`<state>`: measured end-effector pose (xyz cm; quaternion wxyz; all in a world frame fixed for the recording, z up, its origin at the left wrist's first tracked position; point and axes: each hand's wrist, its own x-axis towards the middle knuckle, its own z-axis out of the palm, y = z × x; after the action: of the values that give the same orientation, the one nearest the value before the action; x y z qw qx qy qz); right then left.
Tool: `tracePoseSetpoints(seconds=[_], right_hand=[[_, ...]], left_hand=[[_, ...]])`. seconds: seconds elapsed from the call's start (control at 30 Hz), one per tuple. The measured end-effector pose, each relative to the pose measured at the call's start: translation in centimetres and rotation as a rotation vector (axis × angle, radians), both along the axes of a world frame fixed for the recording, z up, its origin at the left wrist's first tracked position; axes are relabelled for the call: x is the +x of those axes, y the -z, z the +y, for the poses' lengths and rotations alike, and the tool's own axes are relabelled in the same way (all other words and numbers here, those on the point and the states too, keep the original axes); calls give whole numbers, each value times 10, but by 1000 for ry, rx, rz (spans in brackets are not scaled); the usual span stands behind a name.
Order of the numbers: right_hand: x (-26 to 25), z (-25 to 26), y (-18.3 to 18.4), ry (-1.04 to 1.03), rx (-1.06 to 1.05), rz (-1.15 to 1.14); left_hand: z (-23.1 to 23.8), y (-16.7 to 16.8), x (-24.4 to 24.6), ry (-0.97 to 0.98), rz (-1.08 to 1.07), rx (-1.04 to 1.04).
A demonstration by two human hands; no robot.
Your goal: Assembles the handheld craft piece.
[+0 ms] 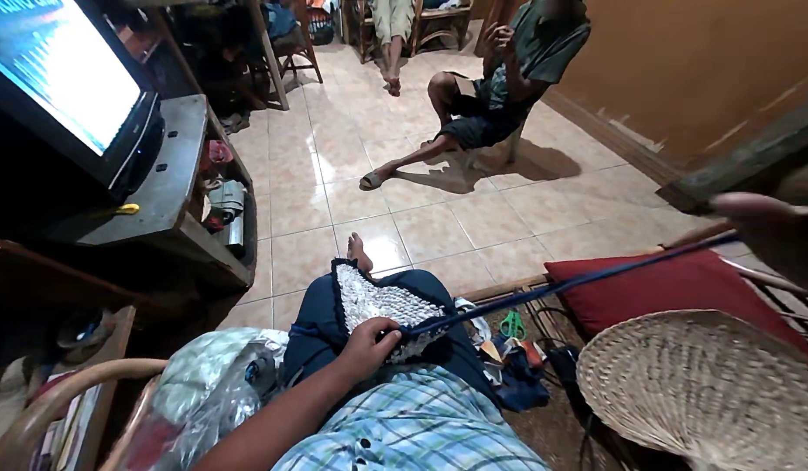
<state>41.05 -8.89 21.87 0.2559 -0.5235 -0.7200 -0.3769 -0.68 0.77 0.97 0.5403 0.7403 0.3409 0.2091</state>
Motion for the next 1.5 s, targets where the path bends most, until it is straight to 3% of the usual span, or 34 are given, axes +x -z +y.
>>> tracePoseSetpoints(seconds=[0.07, 0.17, 0.3, 0.37, 0.43, 0.57, 0.73, 0.8, 1.1, 1.2, 1.37, 1.5], right_hand=[[-20, 18, 3, 163, -78, 14], [-51, 45, 37, 292, -545, 237], [-125, 51, 139, -94, -855, 468], [-173, 37, 173, -323, -810, 508], [-199, 30, 202, -442, -569, 424], [-210, 26, 230, -413, -266, 398], [-215, 21, 249, -351, -286, 523], [-216, 21, 252, -343, -284, 553], [-222, 19, 251, -361, -314, 601], [-223, 18, 251, -374, -321, 608], [-221, 16, 252, -422, -330, 641], [-219, 14, 250, -484, -408, 687]], left_hand=[[0, 2, 0, -11, -48, -110], [1, 1, -1, -30, -98, -242], [1, -1, -2, -59, -103, -291], [1, 0, -2, -58, -114, -299], [1, 0, -2, -59, -129, -308], [1, 3, 0, -97, -107, -229], [0, 8, -3, -70, -59, 522], [0, 11, -2, -31, -56, 710], [-5, 11, 8, -64, 128, 943], [-7, 8, 9, -80, 148, 843], [-6, -8, 5, -83, 184, 335], [2, -12, 3, -68, 112, -218]])
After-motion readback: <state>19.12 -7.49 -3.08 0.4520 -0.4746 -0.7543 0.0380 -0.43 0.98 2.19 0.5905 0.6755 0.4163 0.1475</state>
